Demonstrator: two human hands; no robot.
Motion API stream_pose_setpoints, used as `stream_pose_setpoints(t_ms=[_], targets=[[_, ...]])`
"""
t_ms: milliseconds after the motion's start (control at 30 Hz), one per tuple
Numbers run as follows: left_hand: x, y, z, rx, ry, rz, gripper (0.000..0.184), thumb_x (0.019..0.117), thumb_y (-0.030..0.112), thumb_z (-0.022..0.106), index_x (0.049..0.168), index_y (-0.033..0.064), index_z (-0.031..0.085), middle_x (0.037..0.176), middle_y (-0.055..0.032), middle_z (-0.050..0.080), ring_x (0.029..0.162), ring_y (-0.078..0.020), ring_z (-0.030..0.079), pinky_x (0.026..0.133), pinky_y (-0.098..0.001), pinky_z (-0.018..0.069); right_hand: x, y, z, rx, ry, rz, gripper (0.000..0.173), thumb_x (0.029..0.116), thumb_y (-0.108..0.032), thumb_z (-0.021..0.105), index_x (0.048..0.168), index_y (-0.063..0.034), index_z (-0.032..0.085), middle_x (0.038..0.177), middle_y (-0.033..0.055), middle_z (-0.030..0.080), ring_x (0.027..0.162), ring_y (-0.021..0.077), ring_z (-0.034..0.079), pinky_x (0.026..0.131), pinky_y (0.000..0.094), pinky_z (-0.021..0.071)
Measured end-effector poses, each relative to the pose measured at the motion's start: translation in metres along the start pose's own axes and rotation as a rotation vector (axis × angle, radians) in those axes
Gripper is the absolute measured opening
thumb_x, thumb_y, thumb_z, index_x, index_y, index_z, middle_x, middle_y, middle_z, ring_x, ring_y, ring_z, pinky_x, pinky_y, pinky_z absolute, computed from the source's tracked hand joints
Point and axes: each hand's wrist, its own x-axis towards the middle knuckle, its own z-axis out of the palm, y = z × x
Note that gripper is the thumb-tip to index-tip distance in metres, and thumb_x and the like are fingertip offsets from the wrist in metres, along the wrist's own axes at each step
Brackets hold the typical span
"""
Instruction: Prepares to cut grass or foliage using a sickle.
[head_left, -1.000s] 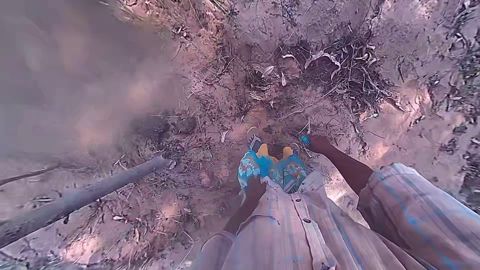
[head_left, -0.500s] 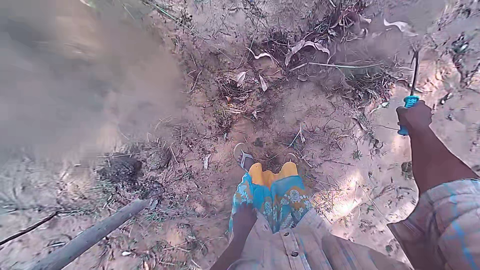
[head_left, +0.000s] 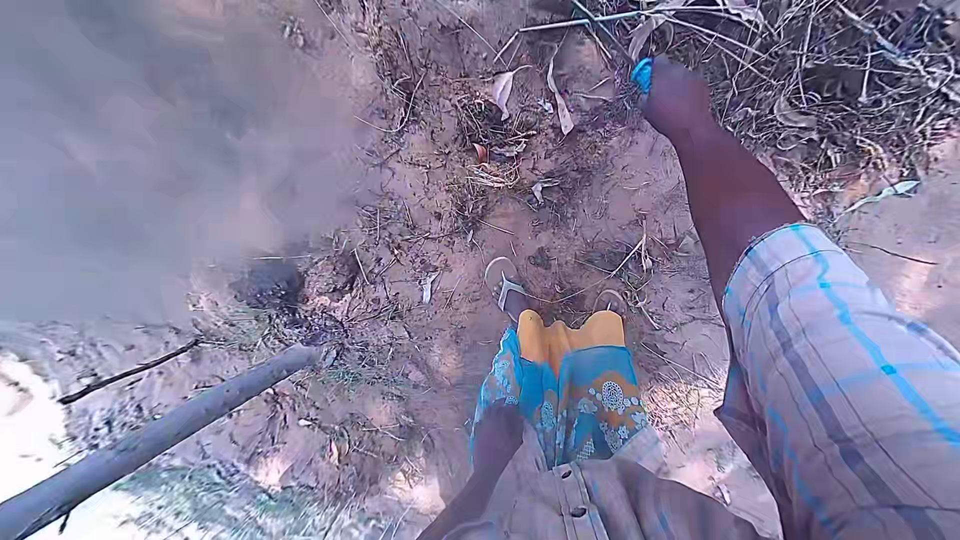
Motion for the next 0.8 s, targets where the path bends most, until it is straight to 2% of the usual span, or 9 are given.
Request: stream_pose_setpoints(t_ms=[133, 233, 333, 400, 433, 533, 633, 700, 800], targets=[[0.001, 0.005, 0.007, -0.059, 0.02, 0.015, 0.037, 0.1063, 0.031, 0.054, 0.135, 0.0106, 0.067, 0.155, -0.0144, 0.05, 0.147, -0.0368, 0.041, 0.114, -0.0571, 0.0391, -0.076, 0.207, 0.005, -0.143, 0.008, 0.383, 0.052, 0.1026, -0.021, 0.06, 0.141, 0.0104, 0.045, 0.126, 0.0435, 0.058, 0.119, 0.0631, 0.056, 0.091, 0.0786, 0.0408], [-0.001, 0.01, 0.009, -0.078, 0.007, 0.017, 0.037, 0.1063, 0.03, 0.054, 0.136, 0.0118, 0.066, 0.157, -0.0136, 0.048, 0.149, -0.0365, 0.039, 0.115, -0.0566, 0.0369, -0.146, 0.284, -0.003, -0.208, -0.004, 0.675, 0.049, 0.1014, -0.021, 0.056, 0.139, 0.0078, 0.046, 0.128, 0.0377, 0.06, 0.123, 0.0543, 0.058, 0.095, 0.0705, 0.0444], [-0.001, 0.016, 0.008, -0.073, -0.002, 0.024, 0.037, 0.1068, 0.031, 0.054, 0.137, 0.0123, 0.065, 0.158, -0.014, 0.047, 0.149, -0.0366, 0.037, 0.115, -0.0566, 0.0363, -0.164, 0.262, -0.018, -0.104, 0.041, 0.721, 0.054, 0.1018, -0.026, 0.056, 0.143, 0.0067, 0.045, 0.133, 0.0351, 0.06, 0.128, 0.0503, 0.057, 0.102, 0.0665, 0.0427], [0.001, 0.016, 0.009, -0.036, 0.005, 0.03, 0.038, 0.1064, 0.032, 0.054, 0.137, 0.0132, 0.066, 0.157, -0.0138, 0.048, 0.149, -0.0368, 0.038, 0.114, -0.0569, 0.0375, -0.155, 0.231, -0.016, -0.041, 0.091, 0.574, 0.056, 0.1024, -0.03, 0.059, 0.143, 0.0067, 0.046, 0.125, 0.0393, 0.06, 0.118, 0.0579, 0.059, 0.093, 0.0733, 0.044], [0.002, 0.016, 0.01, -0.026, 0.008, 0.032, 0.038, 0.1063, 0.032, 0.054, 0.137, 0.0132, 0.066, 0.157, -0.014, 0.048, 0.149, -0.0368, 0.038, 0.114, -0.0573, 0.0372, -0.143, 0.212, -0.014, -0.028, 0.125, 0.463, 0.055, 0.102, -0.029, 0.061, 0.14, 0.0077, 0.048, 0.121, 0.0413, 0.061, 0.114, 0.0615, 0.059, 0.088, 0.0769, 0.0438], [0.005, 0.015, 0.009, 0.027, -0.008, 0.022, 0.038, 0.1068, 0.032, 0.053, 0.138, 0.0134, 0.065, 0.157, -0.0133, 0.048, 0.15, -0.0359, 0.036, 0.115, -0.0575, 0.0357, -0.08, 0.131, -0.027, -0.034, 0.061, 0.219, 0.053, 0.1046, -0.026, 0.055, 0.144, 0.0071, 0.044, 0.126, 0.0396, 0.06, 0.118, 0.0595, 0.058, 0.093, 0.0753, 0.0434], [0.003, 0.014, 0.004, 0.067, -0.005, 0.008, 0.037, 0.1073, 0.031, 0.053, 0.137, 0.0119, 0.065, 0.157, -0.0138, 0.048, 0.149, -0.0365, 0.037, 0.114, -0.0577, 0.0375, -0.018, 0.086, -0.044, -0.119, 0.022, 0.165, 0.052, 0.1017, -0.016, 0.056, 0.143, 0.012, 0.042, 0.137, 0.0367, 0.055, 0.13, 0.0534, 0.054, 0.102, 0.0686, 0.0412], [-0.001, 0.01, 0.003, 0.086, 0.039, 0.009, 0.036, 0.1069, 0.029, 0.053, 0.135, 0.0108, 0.067, 0.155, -0.0144, 0.051, 0.147, -0.0376, 0.042, 0.112, -0.0575, 0.0409, -0.004, 0.109, -0.046, -0.084, 0.011, 0.308, 0.056, 0.1001, -0.02, 0.059, 0.144, 0.0113, 0.043, 0.142, 0.0358, 0.052, 0.134, 0.0519, 0.05, 0.104, 0.0699, 0.04], [-0.002, 0.007, 0.003, 0.06, 0.061, 0.023, 0.034, 0.1063, 0.027, 0.055, 0.133, 0.0098, 0.068, 0.153, -0.0157, 0.052, 0.145, -0.0398, 0.043, 0.11, -0.0593, 0.0418, -0.046, 0.205, -0.041, -0.007, 0.03, 0.553, 0.063, 0.1005, -0.027, 0.06, 0.143, 0.0155, 0.041, 0.143, 0.0402, 0.048, 0.135, 0.056, 0.047, 0.103, 0.0731, 0.0381]])
